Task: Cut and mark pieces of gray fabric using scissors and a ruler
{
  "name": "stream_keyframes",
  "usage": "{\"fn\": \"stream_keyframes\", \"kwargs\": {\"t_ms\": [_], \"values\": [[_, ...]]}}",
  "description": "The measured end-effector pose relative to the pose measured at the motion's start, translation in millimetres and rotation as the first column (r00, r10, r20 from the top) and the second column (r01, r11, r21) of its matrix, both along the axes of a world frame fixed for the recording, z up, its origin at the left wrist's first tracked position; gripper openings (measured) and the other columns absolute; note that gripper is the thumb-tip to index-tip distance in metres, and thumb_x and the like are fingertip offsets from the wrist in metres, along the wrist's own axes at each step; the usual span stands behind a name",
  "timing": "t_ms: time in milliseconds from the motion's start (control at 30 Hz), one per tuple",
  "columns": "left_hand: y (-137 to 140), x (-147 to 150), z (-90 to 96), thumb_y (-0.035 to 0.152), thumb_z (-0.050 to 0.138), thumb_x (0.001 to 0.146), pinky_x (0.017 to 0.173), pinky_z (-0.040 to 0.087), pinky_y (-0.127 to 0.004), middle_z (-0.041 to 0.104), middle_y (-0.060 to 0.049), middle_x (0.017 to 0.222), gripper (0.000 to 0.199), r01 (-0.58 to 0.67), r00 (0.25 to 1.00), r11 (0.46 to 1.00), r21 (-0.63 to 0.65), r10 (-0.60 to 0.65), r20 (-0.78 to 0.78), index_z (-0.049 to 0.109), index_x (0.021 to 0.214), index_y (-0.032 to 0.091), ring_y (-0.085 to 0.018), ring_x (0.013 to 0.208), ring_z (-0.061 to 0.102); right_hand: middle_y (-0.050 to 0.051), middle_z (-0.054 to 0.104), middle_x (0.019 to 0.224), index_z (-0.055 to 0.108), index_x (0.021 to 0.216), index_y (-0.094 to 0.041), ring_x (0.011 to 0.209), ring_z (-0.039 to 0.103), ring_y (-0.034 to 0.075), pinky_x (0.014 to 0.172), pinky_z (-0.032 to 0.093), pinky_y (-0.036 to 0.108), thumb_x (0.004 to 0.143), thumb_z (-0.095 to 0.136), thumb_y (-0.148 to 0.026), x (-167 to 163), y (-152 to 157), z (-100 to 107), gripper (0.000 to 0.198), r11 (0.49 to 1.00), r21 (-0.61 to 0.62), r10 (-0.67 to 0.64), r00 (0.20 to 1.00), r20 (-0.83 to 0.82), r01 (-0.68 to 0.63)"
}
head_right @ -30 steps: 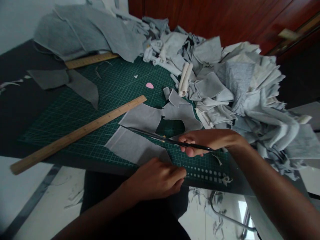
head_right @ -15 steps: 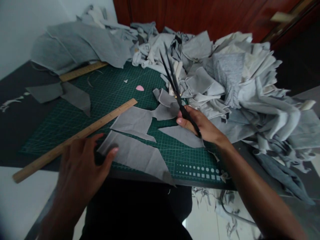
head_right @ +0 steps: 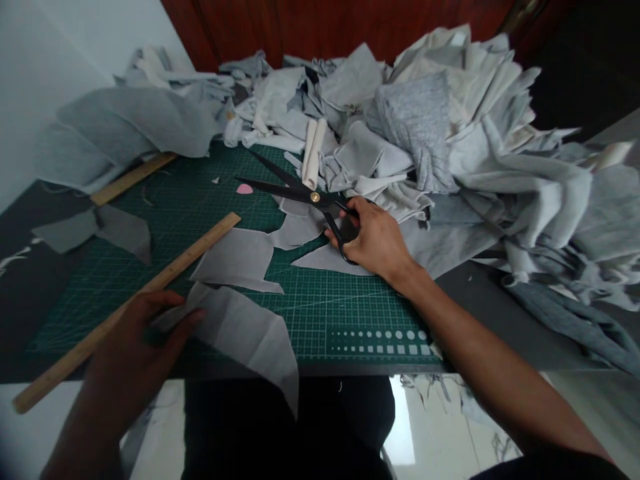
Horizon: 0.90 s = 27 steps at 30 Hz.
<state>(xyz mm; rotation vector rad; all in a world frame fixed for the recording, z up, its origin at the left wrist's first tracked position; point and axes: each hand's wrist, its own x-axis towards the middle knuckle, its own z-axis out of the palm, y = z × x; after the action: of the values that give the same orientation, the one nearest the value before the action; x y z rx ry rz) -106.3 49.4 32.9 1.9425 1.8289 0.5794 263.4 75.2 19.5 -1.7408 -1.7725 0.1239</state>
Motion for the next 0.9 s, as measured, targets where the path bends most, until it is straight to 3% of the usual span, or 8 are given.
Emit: {"fn": "stream_keyframes", "kwargs": {"t_ms": [100, 200, 400, 500, 600, 700, 800, 900], "values": [[13.2, 5.1, 8.6, 0.056, 0.078, 0.072, 0.074, 0.061, -0.040, 0.077, -0.002, 0.095, 0.052, 0.004, 0.976, 0.997, -0.083, 0.014, 0.216, 0.067, 0.113, 0.026, -0.027, 0.084, 0.073, 0.001, 0.064, 0.074, 0.057, 0.090, -0.022, 0.062, 0.053, 0.018, 0.058, 0.037, 0.032, 0.078, 0.078, -0.060, -2.7, -2.8, 8.7, 0.044, 0.998, -0.057, -0.036, 0.986, -0.166, 0.027], [32.7, 16.1, 15.1, 0.056, 0.084, 0.069, 0.070, 0.061, -0.035, 0.081, -0.003, 0.098, 0.060, 0.022, 0.883, 0.985, -0.172, 0.061, 0.465, 0.069, 0.119, 0.025, -0.025, 0.086, 0.073, -0.003, 0.054, 0.068, 0.053, 0.082, -0.023, 0.058, 0.045, 0.014, 0.054, 0.033, 0.029, 0.077, 0.080, -0.068, -5.2, -5.7, 18.6, 0.053, 0.984, -0.154, 0.007, 0.890, -0.455, -0.087], [80.7, 56.3, 31.7, 0.045, 0.051, 0.099, 0.086, 0.063, -0.043, 0.077, -0.012, 0.127, 0.034, 0.206, 0.643, 0.954, -0.219, 0.037, 0.765, 0.069, 0.110, 0.018, -0.028, 0.110, 0.071, -0.007, 0.032, 0.066, 0.048, 0.083, -0.026, 0.056, 0.031, 0.013, 0.052, 0.036, 0.030, 0.084, 0.073, -0.070, -3.8, -6.0, 23.7, 0.051, 0.909, -0.015, 0.152, 0.367, -0.918, -0.416], [101.0, 73.4, 43.1, 0.031, 0.050, 0.099, 0.071, 0.061, -0.031, 0.080, -0.008, 0.101, 0.022, 0.237, 0.550, 0.932, -0.276, 0.105, 0.828, 0.066, 0.101, 0.016, -0.017, 0.084, 0.072, -0.008, 0.029, 0.069, 0.047, 0.086, -0.025, 0.057, 0.029, 0.013, 0.054, 0.037, 0.029, 0.088, 0.073, -0.061, -1.4, -4.0, 17.7, 0.044, 0.893, 0.044, 0.171, 0.247, -0.954, -0.448], [119.0, 81.1, 45.5, 0.033, 0.065, 0.092, 0.051, 0.047, -0.020, 0.064, 0.005, 0.061, 0.018, 0.314, 0.579, 0.892, -0.324, 0.091, 0.810, 0.061, 0.085, 0.018, -0.007, 0.050, 0.053, -0.007, 0.033, 0.071, 0.050, 0.093, -0.025, 0.058, 0.032, 0.013, 0.056, 0.038, 0.029, 0.087, 0.074, -0.057, 0.7, -1.7, 12.0, 0.041, 0.863, 0.076, 0.225, 0.246, -0.943, -0.499], [134.5, 81.4, 34.3, 0.041, 0.079, 0.079, 0.048, 0.046, -0.021, 0.062, 0.006, 0.060, 0.027, 0.420, 0.627, 0.863, -0.280, -0.054, 0.777, 0.064, 0.081, 0.019, -0.009, 0.049, 0.054, -0.007, 0.036, 0.072, 0.049, 0.097, -0.025, 0.060, 0.036, 0.014, 0.060, 0.044, 0.032, 0.079, 0.072, -0.072, 3.2, -2.4, 12.6, 0.055, 0.792, 0.078, 0.301, 0.276, -0.913, -0.606], [143.9, 78.2, 16.7, 0.046, 0.076, 0.079, 0.046, 0.042, -0.022, 0.066, 0.001, 0.065, 0.029, 0.414, 0.746, 0.893, -0.175, -0.223, 0.628, 0.068, 0.077, 0.018, -0.013, 0.053, 0.056, -0.002, 0.045, 0.079, 0.051, 0.101, -0.025, 0.068, 0.045, 0.018, 0.066, 0.046, 0.035, 0.082, 0.064, -0.080, 6.6, -9.8, 21.6, 0.060, 0.751, -0.045, 0.388, 0.496, -0.777, -0.659], [145.3, 74.0, 5.0, 0.046, 0.069, 0.085, 0.042, 0.028, -0.022, 0.053, 0.003, 0.054, 0.037, 0.370, 0.832, 0.927, -0.054, -0.305, 0.463, 0.062, 0.061, 0.018, -0.011, 0.047, 0.044, 0.005, 0.055, 0.095, 0.053, 0.108, -0.024, 0.083, 0.054, 0.023, 0.073, 0.048, 0.037, 0.089, 0.064, -0.071, 6.4, -20.2, 32.0, 0.052, 0.823, -0.218, 0.380, 0.793, -0.477, -0.525]]}}
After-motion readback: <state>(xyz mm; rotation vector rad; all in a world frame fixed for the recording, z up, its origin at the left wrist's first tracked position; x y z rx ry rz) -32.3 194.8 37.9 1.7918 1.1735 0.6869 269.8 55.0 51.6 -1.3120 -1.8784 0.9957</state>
